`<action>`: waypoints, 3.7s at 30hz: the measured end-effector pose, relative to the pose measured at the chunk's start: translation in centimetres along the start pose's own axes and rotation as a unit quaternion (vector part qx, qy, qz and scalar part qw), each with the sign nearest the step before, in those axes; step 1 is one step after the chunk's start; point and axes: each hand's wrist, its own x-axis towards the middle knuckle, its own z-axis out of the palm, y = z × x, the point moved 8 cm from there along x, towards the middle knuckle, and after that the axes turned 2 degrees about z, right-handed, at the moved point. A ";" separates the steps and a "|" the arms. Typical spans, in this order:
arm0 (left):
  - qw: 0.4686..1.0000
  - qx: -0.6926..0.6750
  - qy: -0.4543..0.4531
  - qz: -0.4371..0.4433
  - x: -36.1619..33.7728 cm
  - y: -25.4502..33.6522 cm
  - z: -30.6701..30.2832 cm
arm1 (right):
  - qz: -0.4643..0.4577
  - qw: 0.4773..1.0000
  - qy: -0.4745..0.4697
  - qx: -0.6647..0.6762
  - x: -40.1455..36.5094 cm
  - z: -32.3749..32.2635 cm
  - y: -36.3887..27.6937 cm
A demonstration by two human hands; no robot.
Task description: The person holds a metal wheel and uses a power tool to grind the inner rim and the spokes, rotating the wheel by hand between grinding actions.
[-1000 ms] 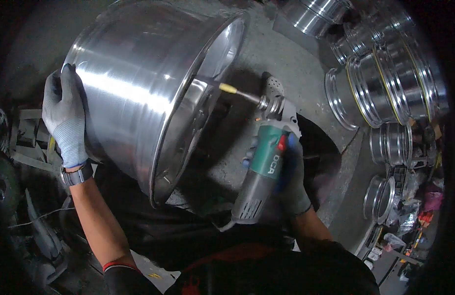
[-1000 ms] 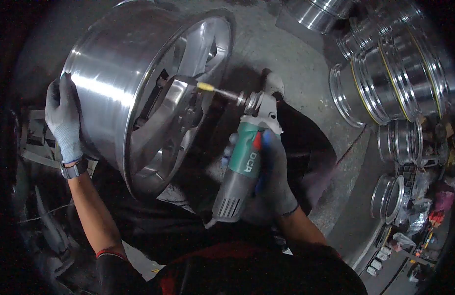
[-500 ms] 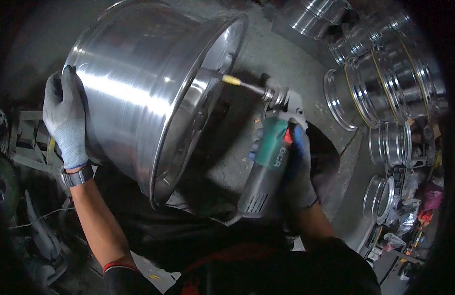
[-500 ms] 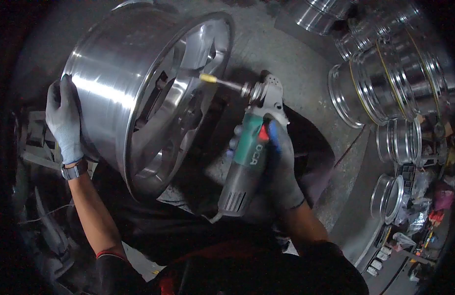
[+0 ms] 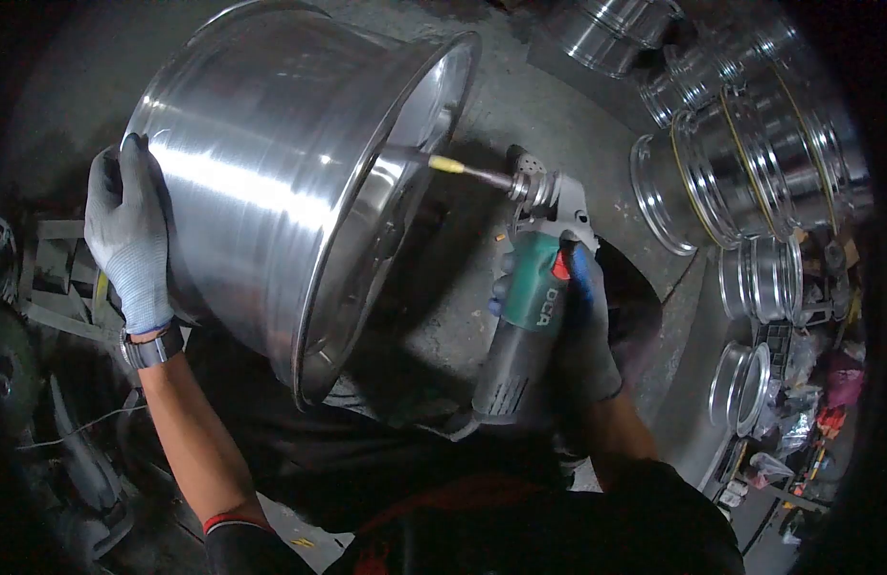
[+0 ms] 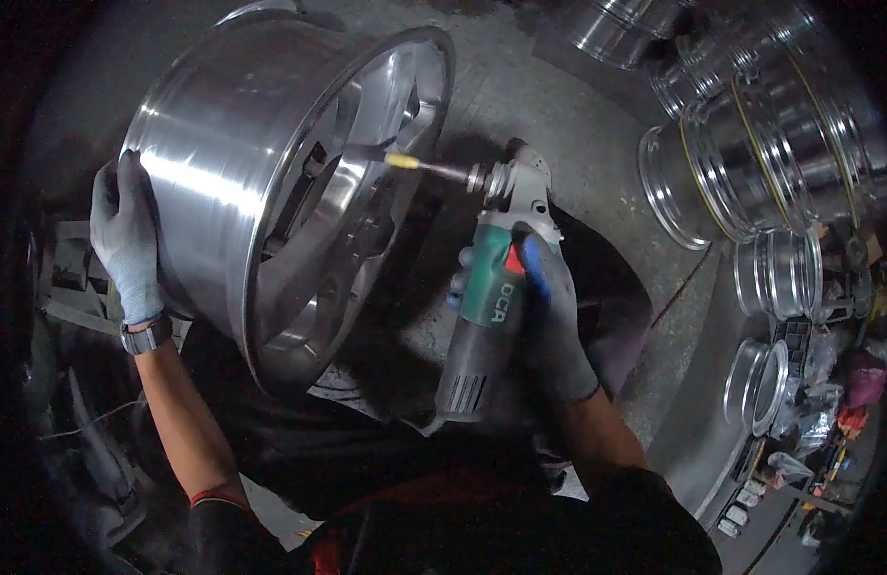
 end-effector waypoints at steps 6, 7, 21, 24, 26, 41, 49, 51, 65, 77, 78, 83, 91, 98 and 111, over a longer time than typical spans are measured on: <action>1.000 -0.029 -0.006 -0.009 -0.1 -0.2 0.1 | 0.001 0.999 0.030 -0.023 0.3 0.6 -1.5; 0.999 -0.034 -0.006 -0.012 -0.2 -0.1 0.1 | -0.025 0.997 0.046 -0.056 0.3 1.2 -2.7; 0.998 -0.050 -0.015 -0.021 -0.2 -0.1 0.2 | -0.028 0.996 -0.087 -0.001 1.4 1.3 -4.6; 1.000 -0.029 -0.002 0.001 -0.1 0.3 0.1 | -0.058 0.998 -0.038 -0.002 1.4 1.5 -5.8; 0.999 -0.050 -0.002 -0.006 0.0 -0.3 0.3 | -0.068 0.997 -0.029 -0.021 1.9 0.7 -6.1; 1.000 -0.012 -0.003 -0.018 0.1 -0.6 0.2 | -0.078 0.992 0.018 -0.093 1.9 0.0 -6.9; 0.999 -0.031 -0.011 -0.012 -0.1 -0.5 0.3 | -0.074 0.996 -0.008 -0.055 2.5 -0.4 -6.7; 0.999 -0.033 -0.010 -0.016 0.0 -0.6 0.2 | -0.080 0.995 -0.012 -0.062 2.4 -0.4 -6.8; 1.000 -0.022 0.007 0.010 0.0 -0.3 0.2 | -0.074 0.997 -0.013 -0.022 2.0 -0.7 -7.0; 0.999 -0.032 -0.021 -0.004 0.0 -0.6 0.4 | -0.071 0.994 -0.011 -0.086 2.5 -1.6 -6.9; 0.999 -0.032 -0.021 -0.005 -0.1 -0.6 0.4 | -0.078 0.992 -0.046 -0.088 2.7 -1.1 -6.9; 0.999 -0.014 0.018 0.030 0.2 -1.5 0.4 | -0.080 0.995 -0.017 -0.052 1.9 -0.4 -7.4; 0.999 -0.039 -0.019 -0.019 -0.1 -0.7 0.4 | -0.107 0.990 -0.041 -0.080 2.0 -0.3 -7.5; 1.000 -0.018 -0.014 -0.014 0.0 -0.6 0.3 | -0.102 0.992 -0.032 -0.074 2.1 -0.6 -7.5; 1.000 -0.025 -0.010 -0.010 -0.2 -0.6 0.4 | -0.102 0.987 -0.018 -0.118 1.8 -0.8 -7.4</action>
